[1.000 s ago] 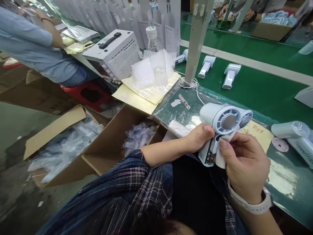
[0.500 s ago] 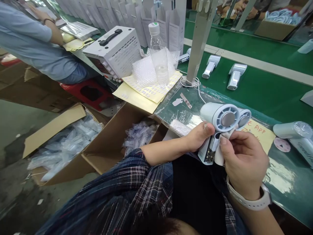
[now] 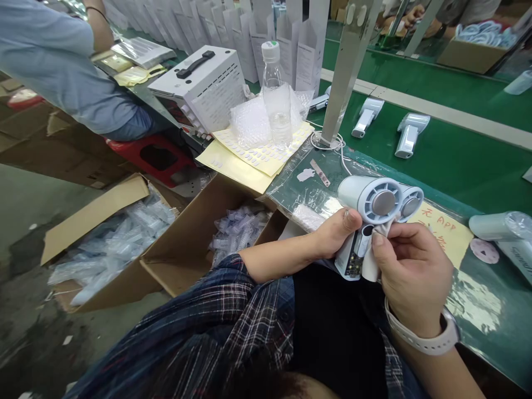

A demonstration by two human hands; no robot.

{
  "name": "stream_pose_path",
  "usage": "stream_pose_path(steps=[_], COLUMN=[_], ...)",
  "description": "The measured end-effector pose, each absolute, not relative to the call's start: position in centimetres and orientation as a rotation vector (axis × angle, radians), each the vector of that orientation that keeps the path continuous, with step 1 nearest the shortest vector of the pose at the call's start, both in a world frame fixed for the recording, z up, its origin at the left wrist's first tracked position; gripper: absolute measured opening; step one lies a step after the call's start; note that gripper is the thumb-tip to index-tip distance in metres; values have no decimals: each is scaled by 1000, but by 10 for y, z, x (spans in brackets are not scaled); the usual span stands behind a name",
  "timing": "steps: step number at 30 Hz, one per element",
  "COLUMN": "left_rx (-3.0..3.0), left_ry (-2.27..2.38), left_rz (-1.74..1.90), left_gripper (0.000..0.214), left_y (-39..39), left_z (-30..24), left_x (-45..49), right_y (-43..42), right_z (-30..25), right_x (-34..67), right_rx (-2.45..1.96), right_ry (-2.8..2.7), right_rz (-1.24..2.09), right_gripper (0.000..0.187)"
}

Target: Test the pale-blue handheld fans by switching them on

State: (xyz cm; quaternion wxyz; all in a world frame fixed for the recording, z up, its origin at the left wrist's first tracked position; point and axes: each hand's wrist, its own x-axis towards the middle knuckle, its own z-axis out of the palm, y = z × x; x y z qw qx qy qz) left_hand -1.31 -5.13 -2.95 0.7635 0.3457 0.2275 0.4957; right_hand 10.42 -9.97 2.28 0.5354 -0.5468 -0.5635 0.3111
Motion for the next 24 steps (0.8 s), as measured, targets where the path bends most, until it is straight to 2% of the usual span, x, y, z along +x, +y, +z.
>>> stream_pose_path(steps=[6, 10, 15, 18, 21, 24], left_rx=[722, 785, 749, 647, 573, 577], left_ry=[471, 493, 449, 399, 359, 341], left_rz=[1104, 1127, 1078, 1043, 995, 989], left_gripper=[103, 100, 104, 109, 111, 100], left_y=[-51, -52, -52, -50, -49, -48], left_z=[-28, -30, -31, -29, -30, -34], left_x=[-13, -14, -13, -12, -12, -14], right_y=[-96, -98, -98, -98, -98, -97], right_z=[13, 15, 14, 10, 6, 7], right_x=[106, 106, 102, 102, 101, 102], right_rx=[-1242, -1261, -1326, -1291, -1240, -1217], right_ry=[-1271, -1336, -1222, -1152, -1080, -1020], right_rz=[830, 776, 668, 752, 823, 801], right_gripper=[31, 32, 38, 41, 39, 31])
